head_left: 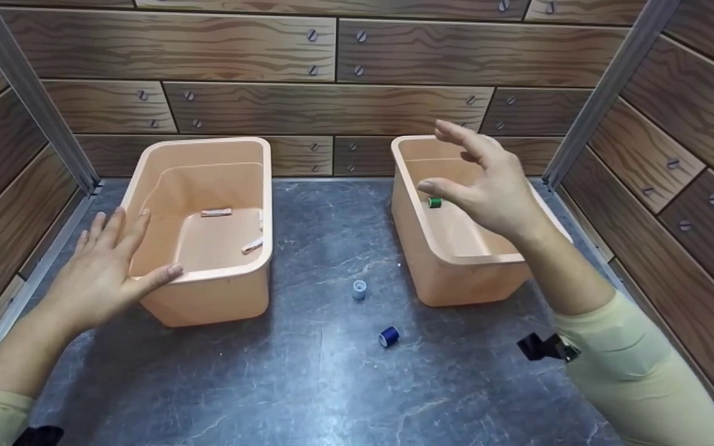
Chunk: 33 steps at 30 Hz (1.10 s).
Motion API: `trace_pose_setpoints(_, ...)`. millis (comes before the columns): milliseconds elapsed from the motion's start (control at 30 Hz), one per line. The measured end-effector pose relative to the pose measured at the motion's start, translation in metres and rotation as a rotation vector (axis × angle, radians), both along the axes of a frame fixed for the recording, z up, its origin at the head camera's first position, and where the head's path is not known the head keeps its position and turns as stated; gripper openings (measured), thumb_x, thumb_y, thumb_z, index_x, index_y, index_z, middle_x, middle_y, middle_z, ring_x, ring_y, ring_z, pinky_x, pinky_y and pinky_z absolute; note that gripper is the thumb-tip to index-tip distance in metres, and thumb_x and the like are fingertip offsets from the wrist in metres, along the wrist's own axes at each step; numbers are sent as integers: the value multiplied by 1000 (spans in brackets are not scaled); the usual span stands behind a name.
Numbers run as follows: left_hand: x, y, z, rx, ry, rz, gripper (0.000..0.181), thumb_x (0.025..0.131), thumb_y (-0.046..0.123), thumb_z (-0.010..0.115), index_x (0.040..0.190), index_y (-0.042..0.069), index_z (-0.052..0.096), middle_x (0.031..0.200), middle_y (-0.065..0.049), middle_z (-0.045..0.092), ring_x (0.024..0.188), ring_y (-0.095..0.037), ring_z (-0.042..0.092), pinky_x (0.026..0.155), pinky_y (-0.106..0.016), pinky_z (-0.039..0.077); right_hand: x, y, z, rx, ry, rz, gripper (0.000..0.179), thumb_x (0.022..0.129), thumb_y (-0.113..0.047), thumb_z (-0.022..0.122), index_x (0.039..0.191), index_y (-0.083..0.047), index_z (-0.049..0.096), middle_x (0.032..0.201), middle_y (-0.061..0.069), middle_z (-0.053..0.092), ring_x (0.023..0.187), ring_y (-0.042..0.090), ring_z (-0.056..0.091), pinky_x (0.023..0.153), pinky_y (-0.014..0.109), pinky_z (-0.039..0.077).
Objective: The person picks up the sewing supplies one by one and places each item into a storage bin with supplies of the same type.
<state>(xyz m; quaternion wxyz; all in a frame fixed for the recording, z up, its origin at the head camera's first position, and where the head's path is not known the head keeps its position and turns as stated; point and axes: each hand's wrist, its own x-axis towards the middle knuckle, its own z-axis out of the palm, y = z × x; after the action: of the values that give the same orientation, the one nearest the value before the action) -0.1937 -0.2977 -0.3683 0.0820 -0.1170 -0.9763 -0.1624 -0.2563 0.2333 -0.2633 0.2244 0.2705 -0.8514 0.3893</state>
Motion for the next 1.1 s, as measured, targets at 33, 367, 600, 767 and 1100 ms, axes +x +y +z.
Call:
trace_pose_setpoints(33,0,-1,0,4,4,1,105,98,66,63,171,7,16,168,-41,7,152,-65,-2,121,-76,2,2,4,0,12,-3,-9,79,84,-24,94,153,-10,58,146,4,65,137,21,55,111,49,44)
trace_pose_setpoints(367,2,-3,1,17,25,16,107,97,66,65,171,10,12,168,-41,5,153,-64,-6,120,-75,-4,11,45,1,60,-79,-86,84,83,-21,94,156,-11,54,153,11,59,142,29,52,113,44,43)
trace_pose_setpoints(600,3,-1,0,34,22,26,109,96,67,66,172,13,9,169,-39,3,154,-61,-8,117,-80,-4,16,75,-3,111,-97,-159,96,80,-27,97,161,-15,48,152,11,58,132,35,58,103,41,49)
trace_pose_setpoints(767,3,-1,0,40,35,23,109,96,66,67,172,13,9,169,-39,4,154,-61,-6,117,-79,-6,16,93,-10,163,-90,-209,100,76,-28,99,161,-11,48,159,20,50,147,43,45,115,65,37)
trace_pose_setpoints(1100,7,7,3,69,126,-16,110,95,61,71,172,11,9,170,-38,10,156,-59,2,121,-75,-4,17,119,-27,232,-158,-251,107,75,-31,100,163,-10,43,163,25,42,150,49,37,117,70,31)
